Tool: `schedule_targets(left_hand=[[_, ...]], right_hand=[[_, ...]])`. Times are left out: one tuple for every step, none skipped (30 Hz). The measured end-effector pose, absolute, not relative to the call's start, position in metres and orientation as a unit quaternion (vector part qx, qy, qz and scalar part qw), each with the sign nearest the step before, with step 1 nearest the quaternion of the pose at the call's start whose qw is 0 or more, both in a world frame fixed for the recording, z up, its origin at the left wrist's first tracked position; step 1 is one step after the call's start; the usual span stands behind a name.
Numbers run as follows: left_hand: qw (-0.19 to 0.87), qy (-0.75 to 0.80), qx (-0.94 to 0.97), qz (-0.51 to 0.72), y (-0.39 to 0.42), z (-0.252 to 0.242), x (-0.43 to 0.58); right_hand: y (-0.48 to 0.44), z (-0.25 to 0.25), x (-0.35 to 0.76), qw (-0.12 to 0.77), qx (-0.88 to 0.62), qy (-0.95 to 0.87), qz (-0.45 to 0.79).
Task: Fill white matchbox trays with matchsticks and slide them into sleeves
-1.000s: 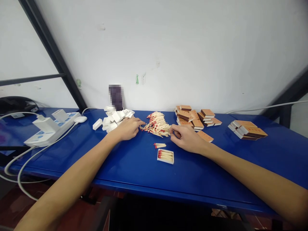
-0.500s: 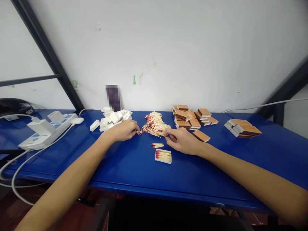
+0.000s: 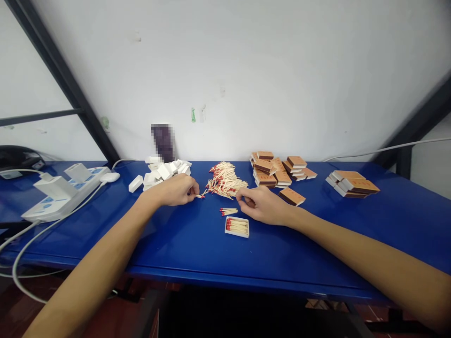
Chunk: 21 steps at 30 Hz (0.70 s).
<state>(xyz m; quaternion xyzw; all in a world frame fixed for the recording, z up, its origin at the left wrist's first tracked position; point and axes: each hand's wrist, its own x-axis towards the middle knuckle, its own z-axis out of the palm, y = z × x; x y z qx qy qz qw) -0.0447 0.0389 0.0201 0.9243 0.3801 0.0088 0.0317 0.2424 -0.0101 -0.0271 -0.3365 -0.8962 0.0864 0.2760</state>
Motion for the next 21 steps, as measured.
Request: schedule_targets(left_hand=[[0.033, 0.383, 0.923, 0.007, 0.039, 0.021, -0.045], [0.033, 0.384, 0.923, 0.006, 0.038, 0.021, -0.045], [0.035, 0.386, 0.922, 0.004, 0.038, 0.022, -0.045], [0.037, 0.388, 0.921, 0.004, 0.037, 0.023, -0.044], [0.039, 0.390, 0.920, 0.003, 0.036, 0.023, -0.043], [0.043, 0.390, 0.920, 0.002, 0.034, 0.024, -0.042], [0.048, 0.388, 0.920, 0.001, 0.033, 0.025, -0.041], [0.055, 0.384, 0.922, 0.000, 0.031, 0.026, -0.040], [0.062, 0.378, 0.924, 0.001, 0.029, 0.027, -0.039], [0.067, 0.369, 0.927, 0.003, 0.027, 0.027, -0.037], [0.068, 0.357, 0.931, 0.007, 0.025, 0.028, -0.035], [0.065, 0.343, 0.937, 0.013, 0.023, 0.028, -0.033], [0.059, 0.328, 0.943, 0.020, 0.022, 0.027, -0.030], [0.050, 0.313, 0.948, 0.027, 0.021, 0.026, -0.028], [0.041, 0.301, 0.952, 0.034, 0.020, 0.024, -0.025], [0.033, 0.290, 0.956, 0.041, 0.020, 0.022, -0.023], [0.026, 0.281, 0.958, 0.047, 0.020, 0.020, -0.020], [0.019, 0.273, 0.960, 0.055, 0.020, 0.017, -0.018], [0.012, 0.267, 0.962, 0.062, 0.020, 0.014, -0.016], [0.003, 0.261, 0.963, 0.070, 0.020, 0.012, -0.014], [-0.008, 0.256, 0.963, 0.080, 0.021, 0.009, -0.012]], right_hand=[[-0.010, -0.027, 0.242, 0.278, -0.334, -0.897, 0.085], [-0.010, -0.027, 0.242, 0.281, -0.330, -0.897, 0.084], [-0.010, -0.027, 0.242, 0.283, -0.327, -0.898, 0.083], [-0.010, -0.027, 0.242, 0.285, -0.325, -0.898, 0.081], [-0.011, -0.027, 0.242, 0.285, -0.324, -0.898, 0.080], [-0.011, -0.027, 0.242, 0.285, -0.324, -0.899, 0.079], [-0.011, -0.027, 0.243, 0.284, -0.324, -0.899, 0.079], [-0.011, -0.028, 0.243, 0.283, -0.324, -0.899, 0.079], [-0.010, -0.028, 0.243, 0.283, -0.323, -0.900, 0.080], [-0.010, -0.028, 0.243, 0.283, -0.322, -0.900, 0.081], [-0.010, -0.029, 0.243, 0.283, -0.320, -0.901, 0.080], [-0.010, -0.029, 0.243, 0.283, -0.319, -0.901, 0.079], [-0.010, -0.029, 0.243, 0.284, -0.318, -0.901, 0.077], [-0.010, -0.029, 0.243, 0.283, -0.317, -0.902, 0.076], [-0.010, -0.029, 0.243, 0.283, -0.316, -0.903, 0.074], [-0.010, -0.029, 0.242, 0.281, -0.317, -0.903, 0.073], [-0.010, -0.029, 0.242, 0.280, -0.318, -0.903, 0.072], [-0.010, -0.029, 0.242, 0.278, -0.319, -0.903, 0.071], [-0.010, -0.029, 0.242, 0.276, -0.320, -0.904, 0.071], [-0.010, -0.029, 0.242, 0.274, -0.321, -0.904, 0.072], [-0.010, -0.029, 0.242, 0.273, -0.322, -0.903, 0.073]])
